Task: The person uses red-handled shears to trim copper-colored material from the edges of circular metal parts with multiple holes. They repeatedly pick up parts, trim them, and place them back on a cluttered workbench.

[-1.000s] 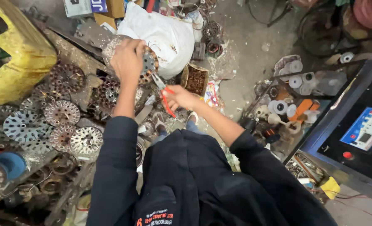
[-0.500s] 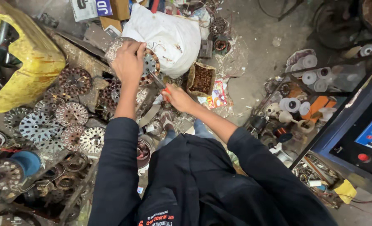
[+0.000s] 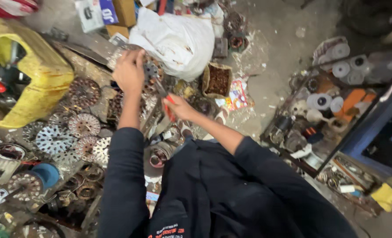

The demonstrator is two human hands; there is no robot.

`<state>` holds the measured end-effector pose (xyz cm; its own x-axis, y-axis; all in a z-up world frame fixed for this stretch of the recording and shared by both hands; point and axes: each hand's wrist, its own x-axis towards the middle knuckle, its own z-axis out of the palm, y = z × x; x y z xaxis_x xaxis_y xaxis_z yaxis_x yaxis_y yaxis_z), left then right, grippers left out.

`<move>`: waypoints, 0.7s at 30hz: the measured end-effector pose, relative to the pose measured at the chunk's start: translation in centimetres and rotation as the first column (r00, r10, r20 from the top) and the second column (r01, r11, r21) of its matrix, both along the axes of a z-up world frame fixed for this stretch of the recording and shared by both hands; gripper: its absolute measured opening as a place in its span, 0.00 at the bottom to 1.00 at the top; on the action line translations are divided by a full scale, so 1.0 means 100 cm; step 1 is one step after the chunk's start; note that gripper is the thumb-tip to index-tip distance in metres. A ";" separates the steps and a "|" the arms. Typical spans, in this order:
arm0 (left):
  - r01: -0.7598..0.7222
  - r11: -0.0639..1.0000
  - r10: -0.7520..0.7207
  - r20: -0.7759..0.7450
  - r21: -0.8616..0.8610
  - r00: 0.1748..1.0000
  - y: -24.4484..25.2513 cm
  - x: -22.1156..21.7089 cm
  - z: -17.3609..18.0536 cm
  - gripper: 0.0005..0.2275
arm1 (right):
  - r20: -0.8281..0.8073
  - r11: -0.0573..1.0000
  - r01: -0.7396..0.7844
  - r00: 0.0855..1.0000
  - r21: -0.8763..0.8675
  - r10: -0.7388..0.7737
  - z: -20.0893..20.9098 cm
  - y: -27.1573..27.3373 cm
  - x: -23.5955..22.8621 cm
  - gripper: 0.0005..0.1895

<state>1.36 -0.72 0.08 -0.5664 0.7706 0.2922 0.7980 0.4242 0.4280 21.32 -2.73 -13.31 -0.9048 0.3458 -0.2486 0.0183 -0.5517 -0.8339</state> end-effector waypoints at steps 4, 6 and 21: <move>0.042 0.998 -0.041 -0.021 0.056 0.999 0.000 -0.006 -0.008 0.14 | 0.471 0.555 -0.316 0.868 0.770 -0.159 0.023 0.028 0.015 0.18; 0.075 0.996 -0.079 0.091 0.047 0.993 -0.001 -0.011 -0.008 0.13 | 0.169 0.364 -0.079 0.960 0.928 -0.221 0.020 0.024 0.042 0.16; -0.141 0.987 0.143 0.022 -0.081 0.990 0.004 -0.007 -0.010 0.13 | 0.904 0.893 -0.294 0.364 0.339 -0.224 -0.099 0.002 0.267 0.09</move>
